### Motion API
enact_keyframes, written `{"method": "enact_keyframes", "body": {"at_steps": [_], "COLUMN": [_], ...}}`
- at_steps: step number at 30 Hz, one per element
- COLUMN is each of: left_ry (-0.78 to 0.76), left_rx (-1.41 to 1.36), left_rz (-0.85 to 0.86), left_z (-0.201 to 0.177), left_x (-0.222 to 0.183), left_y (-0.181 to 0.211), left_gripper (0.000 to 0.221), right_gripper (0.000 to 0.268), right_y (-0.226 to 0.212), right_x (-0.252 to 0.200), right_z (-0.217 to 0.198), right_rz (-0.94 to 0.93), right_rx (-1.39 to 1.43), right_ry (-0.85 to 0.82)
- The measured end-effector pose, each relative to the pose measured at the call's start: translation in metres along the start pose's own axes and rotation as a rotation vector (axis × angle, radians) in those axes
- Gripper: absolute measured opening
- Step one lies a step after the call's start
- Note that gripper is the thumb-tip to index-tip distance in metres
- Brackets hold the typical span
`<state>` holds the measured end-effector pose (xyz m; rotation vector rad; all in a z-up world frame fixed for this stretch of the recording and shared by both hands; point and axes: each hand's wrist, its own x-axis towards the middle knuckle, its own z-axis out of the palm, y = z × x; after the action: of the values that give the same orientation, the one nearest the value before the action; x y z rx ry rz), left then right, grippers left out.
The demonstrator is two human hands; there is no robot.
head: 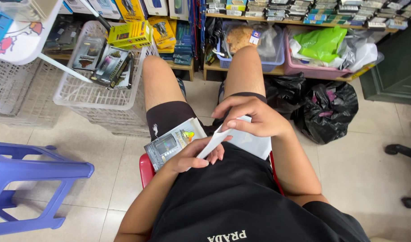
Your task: The recorder unboxes a screen protector and prepares it for application.
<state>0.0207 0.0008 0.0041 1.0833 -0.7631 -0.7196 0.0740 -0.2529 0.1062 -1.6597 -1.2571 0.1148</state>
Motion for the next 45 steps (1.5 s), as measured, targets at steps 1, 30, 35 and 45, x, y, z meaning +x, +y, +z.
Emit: {"method": "enact_keyframes", "body": {"at_steps": [1,30,35,45], "left_ry": [0.006,0.164,0.197,0.351], "left_rx": [0.004,0.160,0.150,-0.811], "left_rz": [0.005,0.253,0.294,0.452], "left_z": [-0.001,0.031,0.027,-0.040], "left_x": [0.000,-0.013,-0.010,-0.019], "left_y": [-0.002,-0.012,-0.012,-0.103], "left_gripper": [0.100,0.099,0.104,0.081], "right_gripper": [0.019,0.007,0.011,0.048], "right_y": [0.002,-0.032,-0.025,-0.012], "right_x": [0.002,0.001,0.004,0.024], "right_z": [0.000,0.038,0.042,0.077], "right_rz": [-0.005,0.047,0.034,-0.241], "right_rx": [0.000,-0.150,-0.229,-0.676], "right_ry": [-0.007,0.175,0.198,-0.018]}}
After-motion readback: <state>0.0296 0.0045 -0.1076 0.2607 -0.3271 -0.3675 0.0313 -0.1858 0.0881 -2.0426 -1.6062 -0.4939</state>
